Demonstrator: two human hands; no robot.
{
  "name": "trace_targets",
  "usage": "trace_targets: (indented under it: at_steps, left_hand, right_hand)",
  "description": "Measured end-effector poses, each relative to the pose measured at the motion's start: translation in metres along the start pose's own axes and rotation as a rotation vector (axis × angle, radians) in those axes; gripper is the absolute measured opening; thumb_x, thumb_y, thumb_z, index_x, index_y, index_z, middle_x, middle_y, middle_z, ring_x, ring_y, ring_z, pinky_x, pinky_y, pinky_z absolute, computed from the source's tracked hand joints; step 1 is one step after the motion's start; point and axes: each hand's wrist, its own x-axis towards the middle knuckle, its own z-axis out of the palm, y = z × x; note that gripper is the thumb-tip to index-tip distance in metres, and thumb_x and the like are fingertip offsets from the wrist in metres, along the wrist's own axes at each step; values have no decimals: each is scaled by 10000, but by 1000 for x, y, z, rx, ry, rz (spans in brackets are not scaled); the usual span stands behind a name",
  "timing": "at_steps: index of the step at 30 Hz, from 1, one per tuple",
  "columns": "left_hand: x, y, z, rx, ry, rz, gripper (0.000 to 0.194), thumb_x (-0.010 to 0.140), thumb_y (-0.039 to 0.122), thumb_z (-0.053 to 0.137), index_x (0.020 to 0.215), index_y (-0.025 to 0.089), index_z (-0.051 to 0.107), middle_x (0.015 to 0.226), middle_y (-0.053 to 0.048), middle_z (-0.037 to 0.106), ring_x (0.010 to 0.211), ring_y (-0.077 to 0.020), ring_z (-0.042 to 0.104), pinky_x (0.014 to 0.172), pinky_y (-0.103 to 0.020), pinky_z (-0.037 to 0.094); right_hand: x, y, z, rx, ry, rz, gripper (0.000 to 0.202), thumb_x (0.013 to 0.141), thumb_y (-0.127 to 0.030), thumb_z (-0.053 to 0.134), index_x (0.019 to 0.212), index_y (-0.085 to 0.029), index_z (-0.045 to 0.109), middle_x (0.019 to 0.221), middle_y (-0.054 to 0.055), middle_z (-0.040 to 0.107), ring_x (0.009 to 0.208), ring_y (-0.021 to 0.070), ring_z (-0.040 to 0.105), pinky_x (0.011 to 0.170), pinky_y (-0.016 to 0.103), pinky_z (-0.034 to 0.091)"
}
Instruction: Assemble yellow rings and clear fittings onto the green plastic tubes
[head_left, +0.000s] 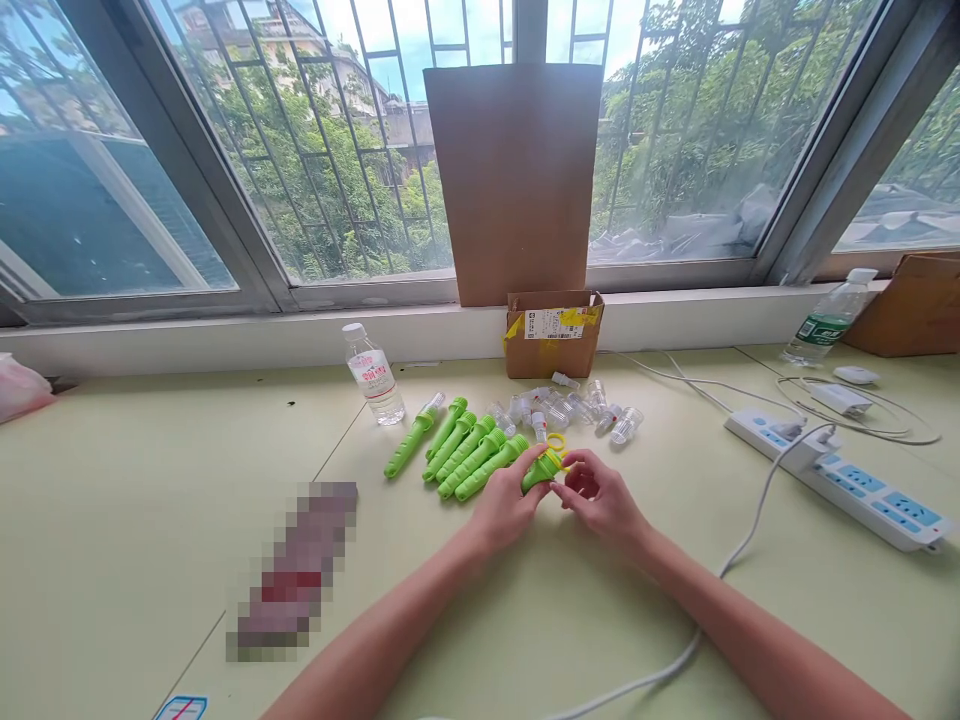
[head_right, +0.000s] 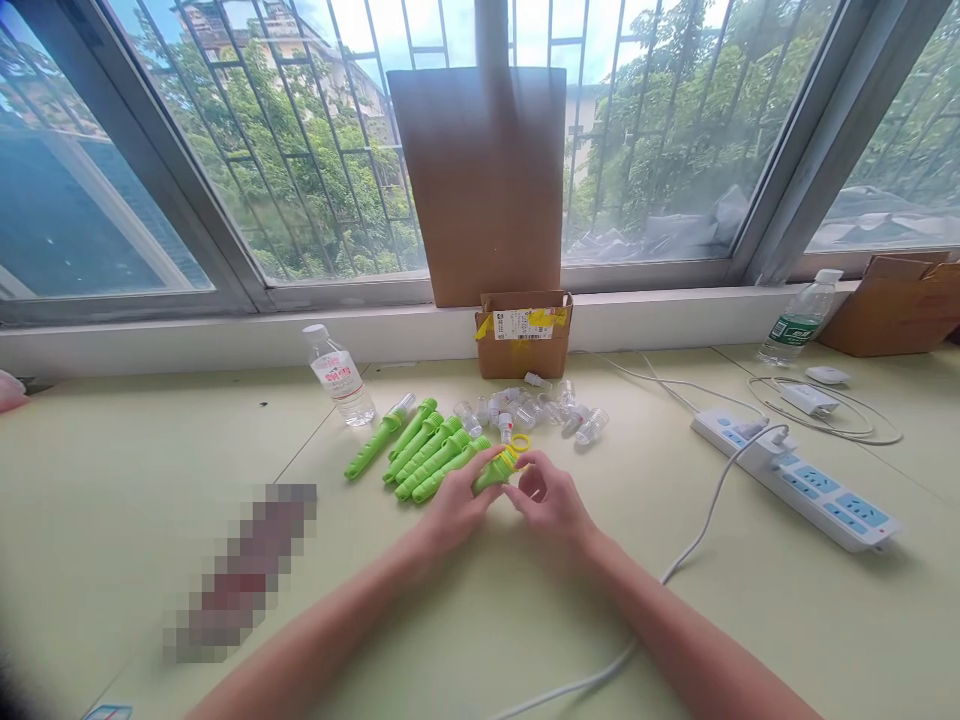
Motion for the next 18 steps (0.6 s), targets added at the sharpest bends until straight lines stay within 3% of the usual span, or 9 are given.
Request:
trace_targets:
  at_steps: [2, 4, 7, 13, 18]
  left_hand:
    - [2, 1, -2, -148, -6, -38, 460, 840, 302, 548, 1290, 236, 483, 927, -22, 665, 757, -149, 611, 716, -274, 492]
    - [3, 2, -2, -296, -68, -139, 491, 837, 337, 557, 1307, 231, 459, 769, 5, 627, 572, -107, 565, 555, -232, 477]
    - [3, 3, -3, -494, -193, -301, 562, 833, 412, 554, 1337, 229, 386, 623, 54, 536, 353, -49, 404, 339, -173, 323]
    - [3, 2, -2, -655, -248, -396, 536, 791, 504, 576, 1190, 197, 393, 601, 62, 549, 328, -57, 413, 290, -159, 282]
    - [3, 0, -3, -685, -269, -402, 546, 710, 480, 674, 1081, 203, 385, 601, 65, 580, 324, -55, 421, 282, -151, 272]
  right_hand:
    - [1, 0, 0, 11, -3, 1, 285, 786, -373, 635, 973, -222, 481, 670, -40, 522, 561, 125, 562, 523, 266, 517]
    - [1, -1, -1, 23, -17, 4, 291, 783, -369, 639, 975, -222, 476, 701, -36, 523, 583, 125, 568, 528, 263, 516]
    - [2, -4, -1, 23, -24, -5, 290, 779, -357, 642, 976, -226, 475, 732, -31, 519, 626, 128, 572, 525, 251, 505]
    - [4, -5, -3, 30, -28, 23, 309, 739, -340, 681, 922, -227, 461, 698, -52, 462, 625, 121, 540, 482, 221, 474]
    - [5, 0, -2, 22, 4, 18, 221, 764, -291, 636, 860, -223, 449, 702, -47, 469, 619, 117, 541, 478, 216, 473]
